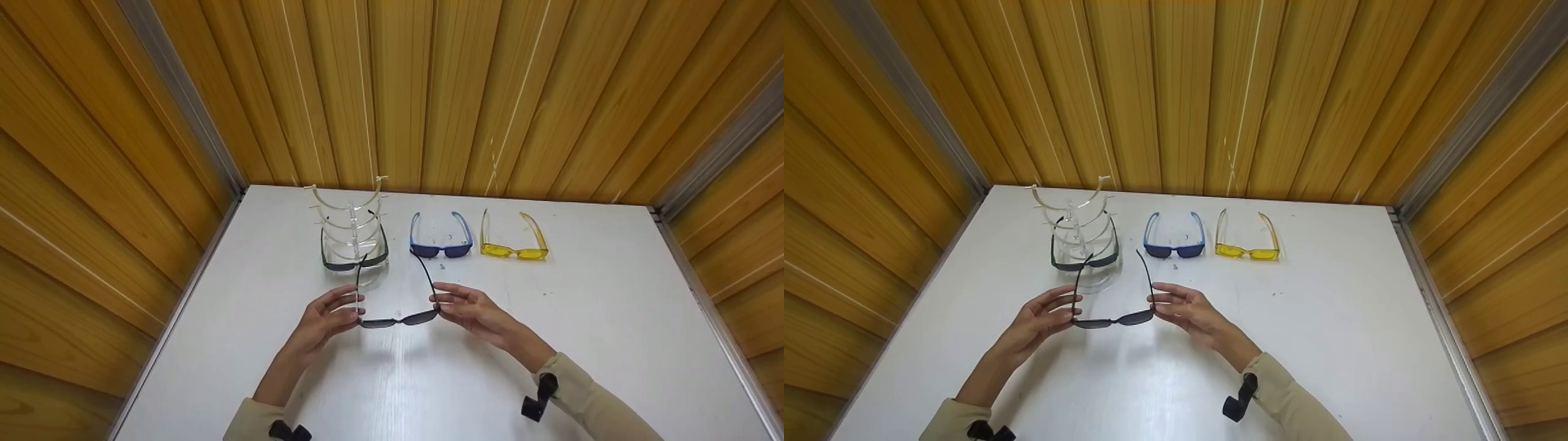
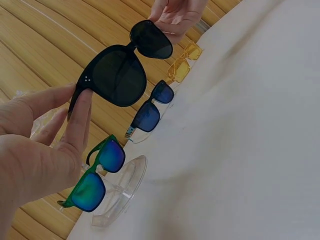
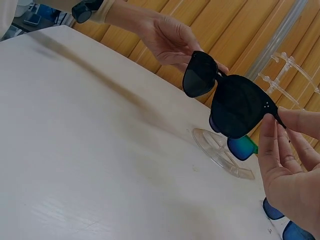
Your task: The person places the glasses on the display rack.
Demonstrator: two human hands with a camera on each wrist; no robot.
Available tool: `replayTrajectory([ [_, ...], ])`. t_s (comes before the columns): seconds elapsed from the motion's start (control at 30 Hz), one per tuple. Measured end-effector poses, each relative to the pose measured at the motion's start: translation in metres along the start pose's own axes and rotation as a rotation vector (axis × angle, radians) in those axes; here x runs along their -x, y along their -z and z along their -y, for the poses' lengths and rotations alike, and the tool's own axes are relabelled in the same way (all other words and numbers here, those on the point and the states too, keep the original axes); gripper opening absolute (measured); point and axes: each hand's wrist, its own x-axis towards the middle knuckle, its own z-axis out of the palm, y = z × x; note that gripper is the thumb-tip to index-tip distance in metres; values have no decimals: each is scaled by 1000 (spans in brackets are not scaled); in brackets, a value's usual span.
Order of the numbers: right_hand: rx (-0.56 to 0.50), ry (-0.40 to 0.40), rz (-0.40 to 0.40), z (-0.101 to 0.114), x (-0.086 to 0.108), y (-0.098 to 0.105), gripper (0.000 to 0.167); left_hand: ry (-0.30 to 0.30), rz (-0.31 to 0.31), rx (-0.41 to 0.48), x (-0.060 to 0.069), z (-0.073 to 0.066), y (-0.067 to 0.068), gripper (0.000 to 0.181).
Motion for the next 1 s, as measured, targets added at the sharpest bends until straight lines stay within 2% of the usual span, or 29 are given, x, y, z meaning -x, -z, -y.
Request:
replayTrajectory([
  [0.27, -3, 22, 35, 3, -5, -8, 51, 0, -28, -34, 4, -8, 5, 57],
  [0.6, 31, 11, 9, 7, -14, -17, 55, -8, -67, -3, 8, -13, 10, 60],
  [1.0, 7, 12, -32, 10, -23, -28, 55, -7, -95, -29, 6, -23, 15, 61],
])
